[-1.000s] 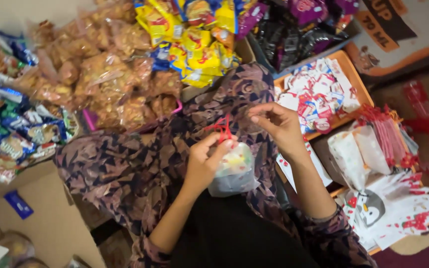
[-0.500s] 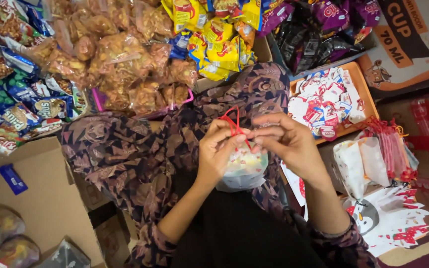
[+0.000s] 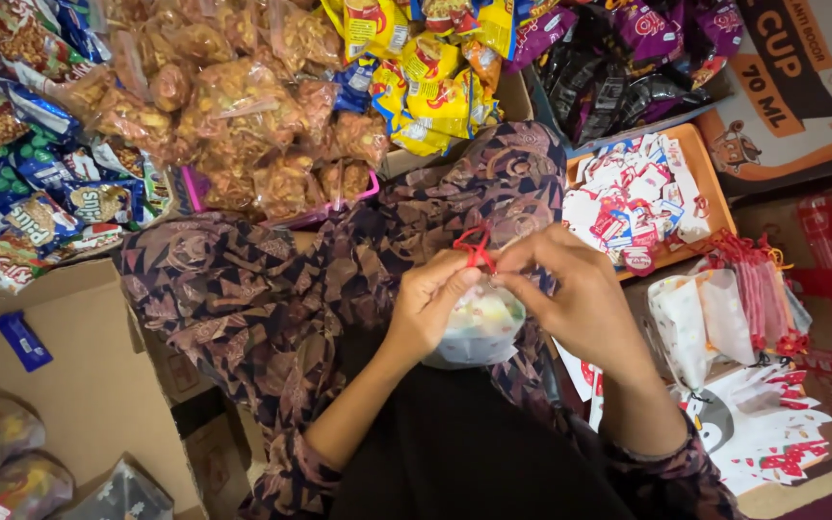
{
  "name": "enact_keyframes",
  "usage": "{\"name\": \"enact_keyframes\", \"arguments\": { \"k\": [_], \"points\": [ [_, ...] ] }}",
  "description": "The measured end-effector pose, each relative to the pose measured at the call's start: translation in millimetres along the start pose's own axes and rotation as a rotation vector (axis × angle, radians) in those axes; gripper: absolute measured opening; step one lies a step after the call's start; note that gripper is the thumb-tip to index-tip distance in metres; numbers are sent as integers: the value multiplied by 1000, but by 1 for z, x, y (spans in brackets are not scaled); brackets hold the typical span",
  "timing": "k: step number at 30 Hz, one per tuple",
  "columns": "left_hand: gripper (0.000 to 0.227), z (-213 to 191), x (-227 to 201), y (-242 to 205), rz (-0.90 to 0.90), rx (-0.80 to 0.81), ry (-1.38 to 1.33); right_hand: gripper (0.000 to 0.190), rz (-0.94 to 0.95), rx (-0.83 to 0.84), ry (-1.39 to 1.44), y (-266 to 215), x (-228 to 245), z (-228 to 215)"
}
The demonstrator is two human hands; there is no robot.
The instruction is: Packing various snack packets into small gift bags and tying them with ribbons.
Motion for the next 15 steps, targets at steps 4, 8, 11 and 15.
{"name": "enact_keyframes", "arguments": {
  "k": [4, 8, 11, 15],
  "points": [
    [22, 2, -39, 6, 28, -27, -35, 16, 9, 108, 175, 7, 14, 0],
    [26, 0, -15, -2, 37, -38, -63, 17, 111, 38, 284, -4, -25, -1],
    [28, 1, -17, -5, 39, -2, -87, 17, 164, -74, 441, -10, -57, 3],
    [28, 0, -13, -4, 65, 2, -105, 24, 163, -249, 854, -18, -84, 5]
  ]
}}
Point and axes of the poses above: each hand's wrist, its own y-axis towards the middle knuckle, its own z-axis out of the palm, x = y × z, the point moved 6 cm from there along y, towards the middle knuckle, and after that the axes turned 9 degrees about y, right-handed, at the moved point
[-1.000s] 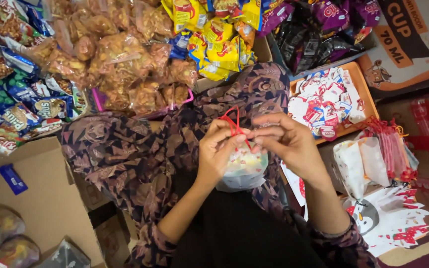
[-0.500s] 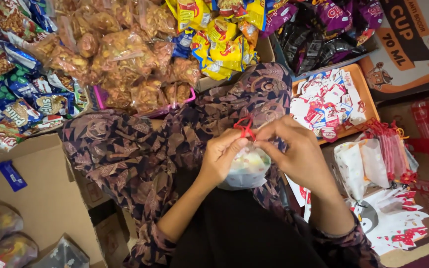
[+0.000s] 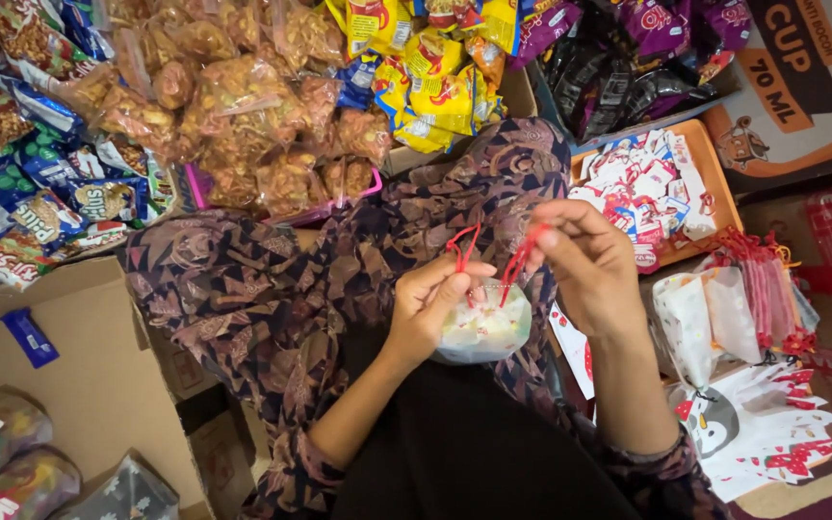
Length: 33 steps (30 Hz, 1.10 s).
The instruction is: Packing various snack packets into small gift bags and tying them with ribbons.
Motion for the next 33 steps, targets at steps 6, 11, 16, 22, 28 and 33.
{"name": "enact_keyframes", "arguments": {
  "k": [6, 11, 16, 22, 28, 33],
  "points": [
    [24, 3, -24, 7, 35, -58, 130, 10, -82, 180, -19, -9, 23, 17],
    [18, 8, -7, 1, 106, 15, 341, 14, -128, 448, -164, -7, 65, 70],
    [8, 16, -44, 2, 174, 63, 509, 15, -194, 503, -575, 2, 69, 87],
    [4, 7, -40, 0, 146, 2, 512, 16, -89, 414, -734, 6, 54, 74],
    [27, 5, -29, -11, 60, -63, 319, 13, 45, 293, -1030, 5, 34, 53],
    [21, 0, -15, -15, 115, -153, 266, 20, 142, 551, -780, -1, 47, 69]
  ]
}}
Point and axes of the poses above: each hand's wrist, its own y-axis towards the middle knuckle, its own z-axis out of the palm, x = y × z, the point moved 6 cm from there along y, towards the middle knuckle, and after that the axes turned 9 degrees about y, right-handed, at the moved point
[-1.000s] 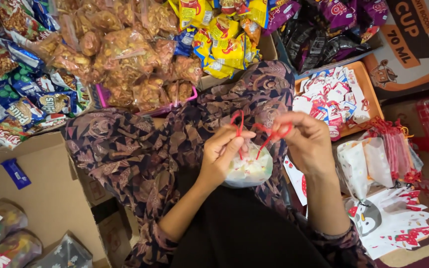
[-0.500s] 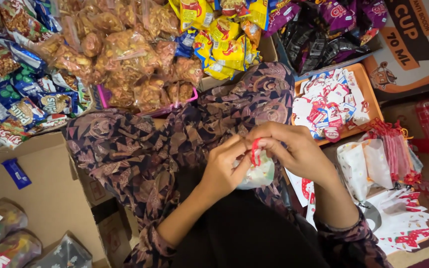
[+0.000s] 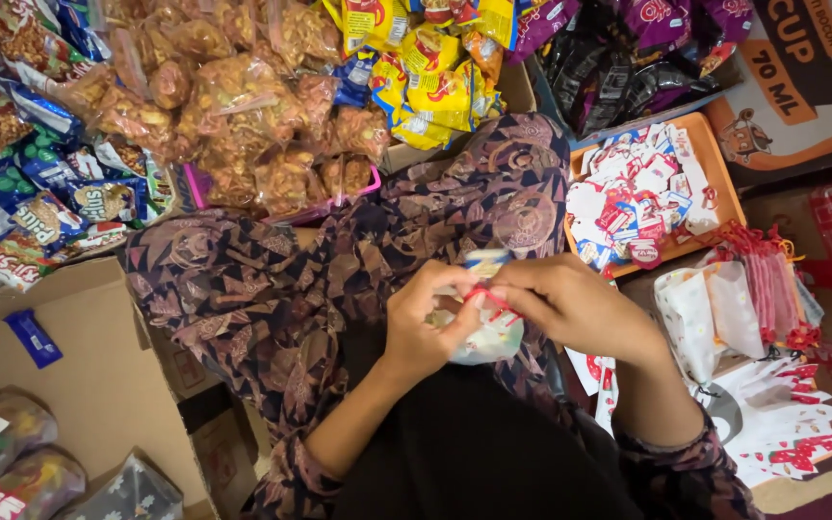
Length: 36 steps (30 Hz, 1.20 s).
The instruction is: Packing various snack packets into small gift bags and tying them with ribbons.
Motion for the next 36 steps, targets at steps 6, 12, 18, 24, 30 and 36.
{"name": "enact_keyframes", "arguments": {
  "k": [6, 12, 18, 24, 30, 36],
  "points": [
    [28, 0, -4, 1, 188, 65, 68, 27, -151, 225, 355, -8, 0, 2],
    [34, -1, -19, 5, 165, 173, -29, 27, -190, 220, 406, -8, -20, 2],
    [37, 1, 47, -9, -43, 175, -638, 19, -113, 158, 413, -8, -26, -2],
    [42, -32, 79, -30, -319, 132, -1048, 20, 33, 98, 342, -22, -76, -28],
    [38, -48, 69, -25, -361, 104, -815, 20, 225, 248, 196, -44, -97, -47],
    [23, -23, -11, -5, -50, 343, 370, 17, 103, 194, 103, -40, -67, -59]
  ]
}}
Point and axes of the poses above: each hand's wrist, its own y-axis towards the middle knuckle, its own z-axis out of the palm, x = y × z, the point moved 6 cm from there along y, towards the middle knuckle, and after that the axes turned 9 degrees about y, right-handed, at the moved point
